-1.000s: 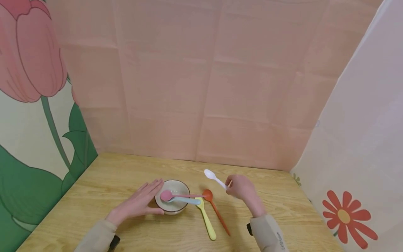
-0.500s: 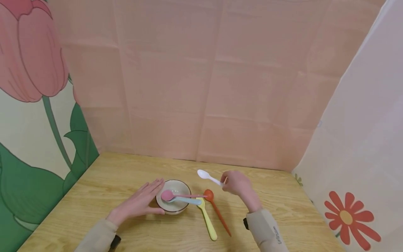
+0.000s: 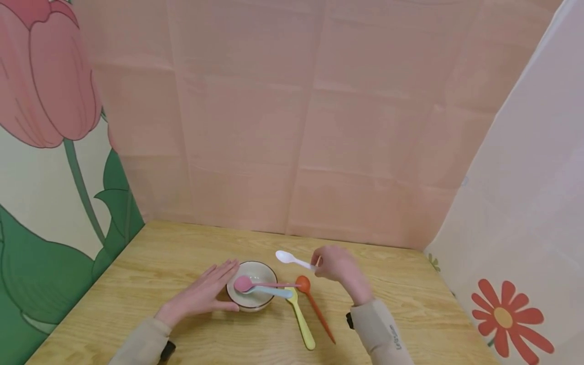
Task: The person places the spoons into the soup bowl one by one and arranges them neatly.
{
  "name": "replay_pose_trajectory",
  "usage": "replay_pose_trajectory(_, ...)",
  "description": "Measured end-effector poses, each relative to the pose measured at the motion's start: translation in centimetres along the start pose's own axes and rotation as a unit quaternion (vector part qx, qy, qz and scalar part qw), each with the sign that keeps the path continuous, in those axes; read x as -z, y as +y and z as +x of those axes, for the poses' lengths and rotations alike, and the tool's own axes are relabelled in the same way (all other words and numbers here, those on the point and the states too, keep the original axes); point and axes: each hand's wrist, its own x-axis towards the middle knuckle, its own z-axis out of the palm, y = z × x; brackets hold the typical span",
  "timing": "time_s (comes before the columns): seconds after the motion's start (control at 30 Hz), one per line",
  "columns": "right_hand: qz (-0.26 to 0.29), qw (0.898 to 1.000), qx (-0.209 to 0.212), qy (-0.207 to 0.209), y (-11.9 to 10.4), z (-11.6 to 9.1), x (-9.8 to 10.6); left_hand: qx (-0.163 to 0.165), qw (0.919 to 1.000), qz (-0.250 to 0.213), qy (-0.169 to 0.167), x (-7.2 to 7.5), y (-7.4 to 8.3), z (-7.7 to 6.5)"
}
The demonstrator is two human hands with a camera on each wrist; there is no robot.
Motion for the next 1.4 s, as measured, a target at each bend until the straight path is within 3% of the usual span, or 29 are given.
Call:
replay_pose_trajectory(0.17, -0.001, 1.000, 0.017, 0.003, -0.7, 0.4, -0.2, 0.004, 1.0000, 0.003, -0.005, 0.0, 0.1, -0.1)
replay_pose_trajectory(0.93, -0.054, 0.998, 0.009, -0.039, -4.2, 2.5, -1.4, 0.005, 0.9999, 0.008, -0.008, 0.2, 0.2, 0.1)
replay_pose_trajectory(1.4, -0.078, 0.995, 0.043, -0.048, -5.9, 3.5, -2.2, 0.005, 0.9999, 0.013, -0.008, 0.0, 0.1, 0.0)
